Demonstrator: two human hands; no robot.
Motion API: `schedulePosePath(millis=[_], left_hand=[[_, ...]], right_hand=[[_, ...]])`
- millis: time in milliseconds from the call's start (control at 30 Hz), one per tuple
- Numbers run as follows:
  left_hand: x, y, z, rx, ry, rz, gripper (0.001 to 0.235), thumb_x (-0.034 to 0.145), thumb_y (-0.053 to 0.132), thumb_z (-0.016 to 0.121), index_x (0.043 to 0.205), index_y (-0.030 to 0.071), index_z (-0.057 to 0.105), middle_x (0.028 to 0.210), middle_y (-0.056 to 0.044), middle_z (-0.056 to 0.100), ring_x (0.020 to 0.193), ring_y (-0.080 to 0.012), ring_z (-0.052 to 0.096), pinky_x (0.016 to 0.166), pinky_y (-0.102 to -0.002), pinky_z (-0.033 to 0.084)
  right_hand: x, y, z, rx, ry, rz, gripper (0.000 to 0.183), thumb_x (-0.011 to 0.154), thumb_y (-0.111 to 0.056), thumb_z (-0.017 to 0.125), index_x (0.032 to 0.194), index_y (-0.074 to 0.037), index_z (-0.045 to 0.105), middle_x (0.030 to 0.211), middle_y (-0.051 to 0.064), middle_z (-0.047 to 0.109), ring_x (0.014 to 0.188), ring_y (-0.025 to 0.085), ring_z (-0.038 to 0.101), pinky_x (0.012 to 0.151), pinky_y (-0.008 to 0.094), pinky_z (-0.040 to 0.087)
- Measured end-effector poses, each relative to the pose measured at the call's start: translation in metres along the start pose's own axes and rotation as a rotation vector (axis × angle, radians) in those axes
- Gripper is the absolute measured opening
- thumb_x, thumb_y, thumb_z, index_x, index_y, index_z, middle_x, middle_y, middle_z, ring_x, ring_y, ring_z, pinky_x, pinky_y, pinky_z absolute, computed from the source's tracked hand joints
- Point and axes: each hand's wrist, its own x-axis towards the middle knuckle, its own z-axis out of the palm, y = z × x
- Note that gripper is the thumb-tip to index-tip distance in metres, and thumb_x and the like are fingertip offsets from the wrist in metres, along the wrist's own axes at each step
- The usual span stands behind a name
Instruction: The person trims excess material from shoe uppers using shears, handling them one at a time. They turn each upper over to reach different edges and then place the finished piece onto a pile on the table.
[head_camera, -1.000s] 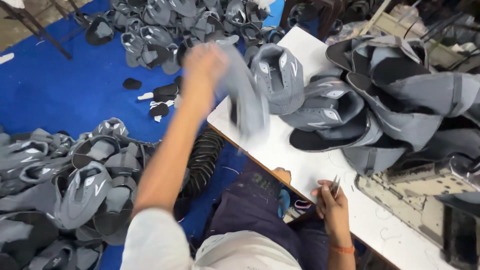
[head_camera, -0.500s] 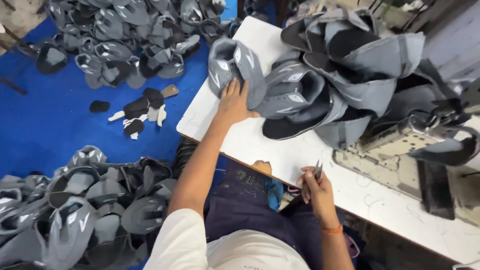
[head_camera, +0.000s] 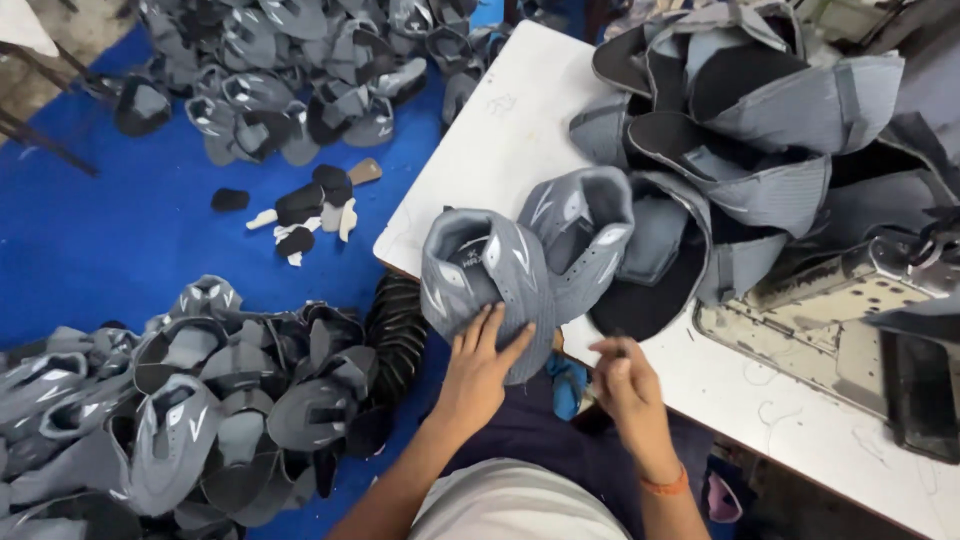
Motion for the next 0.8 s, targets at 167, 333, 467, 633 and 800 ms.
schedulePosePath(millis=[167, 333, 467, 633, 800], left_hand=[[0.007, -0.001, -0.034, -0.143, -0.118, 0.022, 0.070, 0.074, -0.002, 0.067, 0.142, 0.012, 0.058, 0.153, -0.025, 0.039, 0.139, -0.0434, 0.039, 0.110, -0.053, 0.034], [0.004, -0.036, -0.045, -0.259, -0.188, 0.214, 0.079, 0.065, 0.031, 0.085, 0.131, -0.003, 0.060, 0.154, -0.029, 0.040, 0.140, -0.0461, 0.039, 0.111, -0.051, 0.035], [0.013, -0.044, -0.045, -0.348, -0.132, -0.005, 0.025, 0.093, 0.011, 0.074, 0.116, 0.003, 0.073, 0.130, -0.006, 0.065, 0.124, -0.0269, 0.058, 0.109, -0.039, 0.048], [0.039, -0.039, -0.055, -0.229, -0.003, 0.091, 0.034, 0.074, 0.017, 0.082, 0.101, -0.001, 0.071, 0.120, -0.009, 0.063, 0.116, -0.0312, 0.053, 0.100, -0.044, 0.044], [0.048, -0.059, -0.028, -0.255, -0.092, 0.065, 0.034, 0.070, 0.014, 0.085, 0.097, 0.002, 0.067, 0.110, -0.009, 0.060, 0.109, -0.0321, 0.051, 0.098, -0.046, 0.042]], right_hand=[[0.040, -0.021, 0.041, -0.189, -0.113, -0.334, 0.042, 0.114, -0.035, 0.038, 0.128, -0.001, 0.056, 0.079, 0.002, 0.056, 0.068, 0.012, 0.051, 0.062, 0.029, 0.044], [0.068, 0.025, 0.058, -0.461, 0.019, -0.162, 0.032, 0.106, -0.030, 0.051, 0.119, 0.000, 0.053, 0.078, 0.013, 0.067, 0.068, 0.023, 0.068, 0.063, 0.036, 0.051], [0.063, 0.016, 0.061, -0.613, 0.104, -0.235, 0.032, 0.099, -0.026, 0.066, 0.115, 0.000, 0.056, 0.080, 0.018, 0.069, 0.070, 0.033, 0.068, 0.063, 0.040, 0.051], [0.065, 0.011, 0.060, -0.633, 0.059, -0.212, 0.034, 0.097, -0.026, 0.071, 0.111, 0.001, 0.057, 0.077, 0.019, 0.067, 0.067, 0.033, 0.067, 0.062, 0.040, 0.051], [0.060, 0.003, 0.075, -0.830, 0.076, -0.289, 0.037, 0.093, -0.024, 0.073, 0.117, 0.000, 0.057, 0.084, 0.020, 0.069, 0.073, 0.038, 0.069, 0.062, 0.045, 0.052]])
